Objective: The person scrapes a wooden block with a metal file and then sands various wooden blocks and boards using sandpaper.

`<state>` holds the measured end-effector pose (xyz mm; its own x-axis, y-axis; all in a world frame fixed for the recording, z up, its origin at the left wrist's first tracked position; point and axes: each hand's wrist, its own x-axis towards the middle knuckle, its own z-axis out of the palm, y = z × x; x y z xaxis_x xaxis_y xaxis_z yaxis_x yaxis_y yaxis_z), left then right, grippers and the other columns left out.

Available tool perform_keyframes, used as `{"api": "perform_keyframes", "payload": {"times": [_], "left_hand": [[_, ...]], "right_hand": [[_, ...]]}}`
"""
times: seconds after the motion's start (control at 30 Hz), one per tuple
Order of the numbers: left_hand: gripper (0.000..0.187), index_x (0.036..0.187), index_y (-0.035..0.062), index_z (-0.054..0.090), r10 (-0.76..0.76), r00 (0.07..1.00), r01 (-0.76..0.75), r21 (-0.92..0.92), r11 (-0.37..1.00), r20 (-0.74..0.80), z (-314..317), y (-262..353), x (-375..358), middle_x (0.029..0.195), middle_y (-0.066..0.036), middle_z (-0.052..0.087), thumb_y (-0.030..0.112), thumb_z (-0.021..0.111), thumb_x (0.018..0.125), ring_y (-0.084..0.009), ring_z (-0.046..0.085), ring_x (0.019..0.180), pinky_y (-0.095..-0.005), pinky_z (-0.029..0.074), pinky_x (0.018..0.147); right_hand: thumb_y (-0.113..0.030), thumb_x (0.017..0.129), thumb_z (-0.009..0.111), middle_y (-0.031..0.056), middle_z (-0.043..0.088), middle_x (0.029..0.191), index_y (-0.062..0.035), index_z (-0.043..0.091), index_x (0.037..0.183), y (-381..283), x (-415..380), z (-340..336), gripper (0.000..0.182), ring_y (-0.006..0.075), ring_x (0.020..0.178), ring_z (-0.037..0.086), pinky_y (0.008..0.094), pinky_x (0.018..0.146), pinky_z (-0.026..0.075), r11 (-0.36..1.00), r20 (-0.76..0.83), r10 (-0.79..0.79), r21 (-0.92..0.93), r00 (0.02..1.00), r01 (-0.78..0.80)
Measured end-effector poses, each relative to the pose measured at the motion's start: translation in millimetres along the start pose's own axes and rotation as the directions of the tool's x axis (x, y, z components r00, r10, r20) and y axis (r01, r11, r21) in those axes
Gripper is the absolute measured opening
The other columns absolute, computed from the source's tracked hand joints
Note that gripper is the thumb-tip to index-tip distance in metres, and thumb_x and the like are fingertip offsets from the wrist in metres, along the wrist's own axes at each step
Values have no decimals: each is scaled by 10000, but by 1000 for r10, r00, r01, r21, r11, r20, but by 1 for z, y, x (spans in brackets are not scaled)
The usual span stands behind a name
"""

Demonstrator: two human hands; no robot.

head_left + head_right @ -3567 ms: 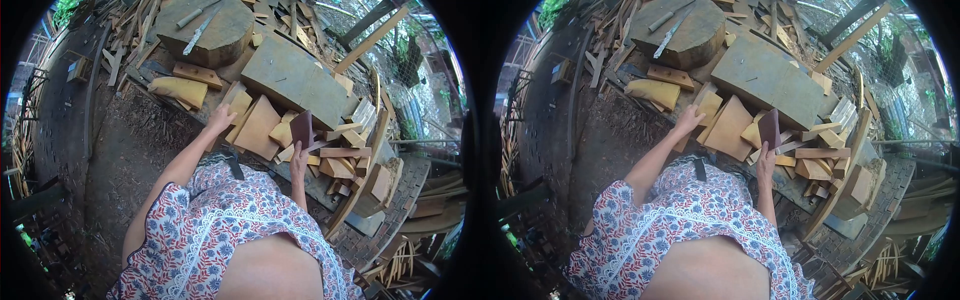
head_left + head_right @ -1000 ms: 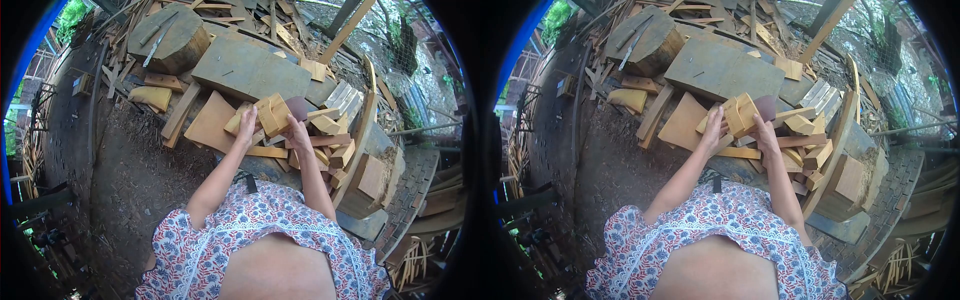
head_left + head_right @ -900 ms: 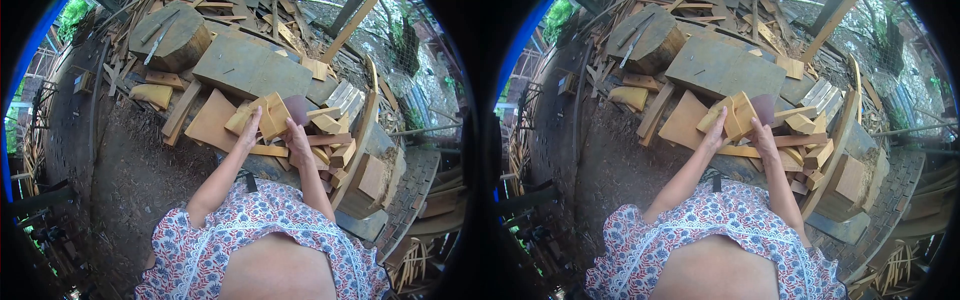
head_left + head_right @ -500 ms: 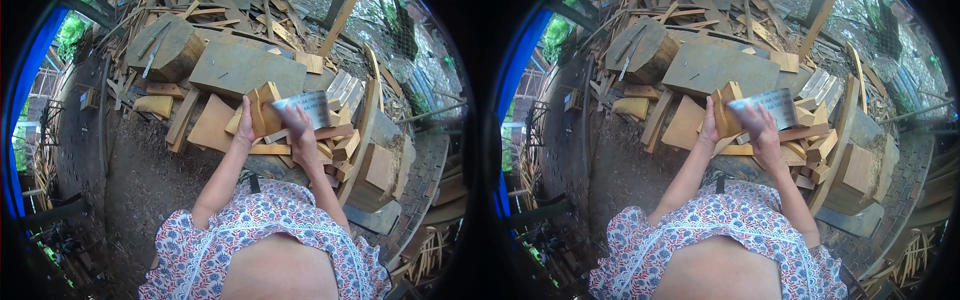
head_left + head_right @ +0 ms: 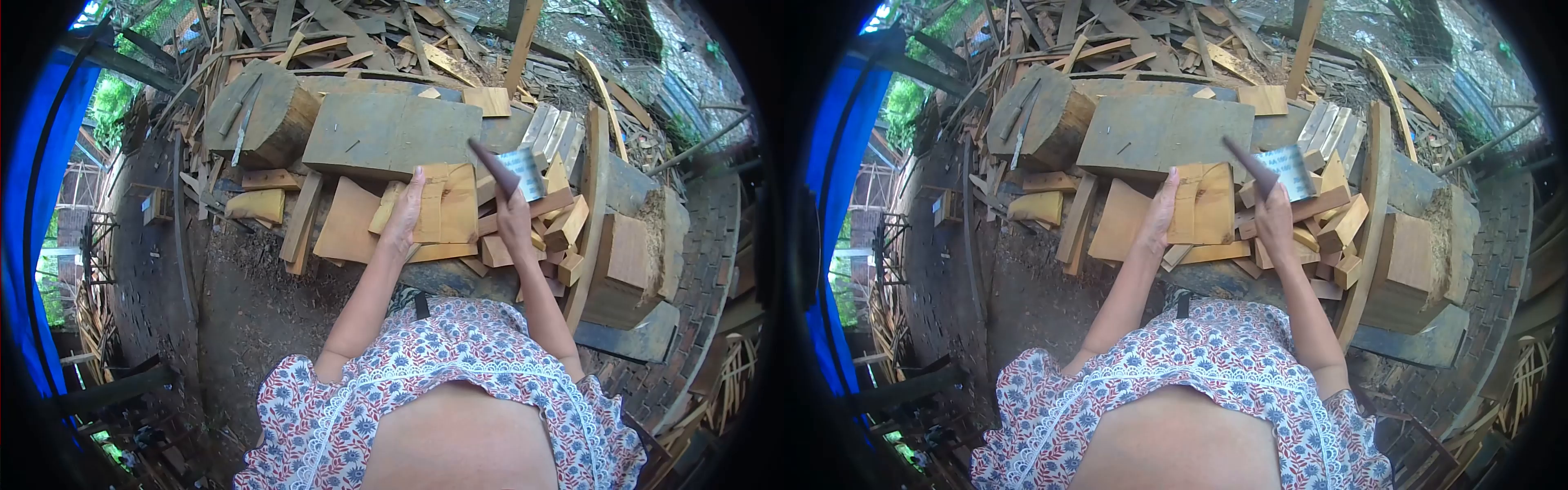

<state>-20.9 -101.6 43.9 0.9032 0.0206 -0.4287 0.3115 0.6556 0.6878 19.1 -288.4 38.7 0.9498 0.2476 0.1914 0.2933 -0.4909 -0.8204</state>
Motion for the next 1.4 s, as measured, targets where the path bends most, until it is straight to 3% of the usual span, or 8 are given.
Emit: {"api": "perform_keyframes", "payload": {"times": [0.07, 0.17, 0.33, 0.53, 0.83, 1.03, 1.23, 1.4], "left_hand": [[575, 1215, 20, 457, -96, 992, 106, -136, 985, 77, 7, 4, -6, 1071, -118, 587, 502, 388, 909, -207, 611, 935, -353, 538, 776], [563, 1235, 52, 449, -185, 956, 249, -294, 923, 229, 2, 2, -6, 1098, -118, 579, 507, 356, 916, -221, 608, 950, -363, 535, 792], [555, 1240, 62, 445, -193, 936, 293, -348, 890, 293, 2, 5, -5, 1097, -123, 578, 503, 320, 927, -228, 610, 941, -363, 539, 781], [539, 1239, 65, 445, -165, 925, 290, -358, 887, 342, 2, 1, -5, 1089, -125, 575, 488, 301, 937, -223, 614, 923, -354, 542, 771], [543, 1234, 66, 440, -153, 889, 365, -467, 805, 431, -14, -4, 6, 1115, -140, 547, 494, 285, 938, -213, 573, 992, -369, 528, 805], [606, 1203, 38, 451, -46, 995, 64, -215, 975, 90, 2, 10, -7, 1064, -142, 562, 523, 513, 846, -204, 578, 954, -388, 518, 813], [483, 1109, 35, 492, 421, 899, -435, 373, 820, 122, 29, 13, -25, 1011, -84, 591, 234, 735, 741, -181, 586, 905, -290, 470, 797], [514, 1089, 43, 484, 529, 826, -482, 731, 483, 195, 49, 7, -33, 936, -124, 596, 156, 766, 675, -220, 588, 874, -333, 461, 751]], "right_hand": [[-262, 954, 439, 33, 478, 708, 27, 526, 1082, 9, 7, -3, 327, 81, 674, 388, 247, 606, 370, 895, 32, 378, 241, 925, -374], [-253, 946, 459, 30, 473, 687, 16, 538, 1045, -23, 1, 0, 297, 87, 658, 391, 260, 589, 374, 892, -98, 101, 450, 990, -46], [-201, 935, 478, 106, 527, 752, 9, 510, 1097, -40, -5, -6, 267, 162, 655, 485, 301, 623, 404, 950, -16, 70, 307, 997, -62], [-23, 836, 522, 175, 511, 1201, -46, 496, 1177, -39, -3, -6, 342, 329, 1162, 446, 410, 963, 362, 966, -35, -243, 80, 969, 245], [-9, 846, 495, 126, 515, 1228, -56, 490, 1201, -60, -26, -30, 358, 301, 1202, 426, 421, 996, 335, 954, 142, -283, 147, 948, 263], [-95, 889, 508, 136, 592, 1067, -18, 516, 1163, -33, -38, -67, 285, 213, 996, 551, 288, 873, 399, 956, 336, 42, 261, 941, -136], [-145, 934, 467, 19, 578, 823, 14, 523, 1132, -37, -28, -89, 260, 100, 789, 506, 250, 711, 410, 947, -116, 158, 299, 980, -117], [27, 750, 548, 160, 520, 1213, -6, 498, 1153, -78, -11, -71, 408, 289, 1175, 456, 427, 1001, 346, 911, 14, -396, -123, 918, 395]]}}
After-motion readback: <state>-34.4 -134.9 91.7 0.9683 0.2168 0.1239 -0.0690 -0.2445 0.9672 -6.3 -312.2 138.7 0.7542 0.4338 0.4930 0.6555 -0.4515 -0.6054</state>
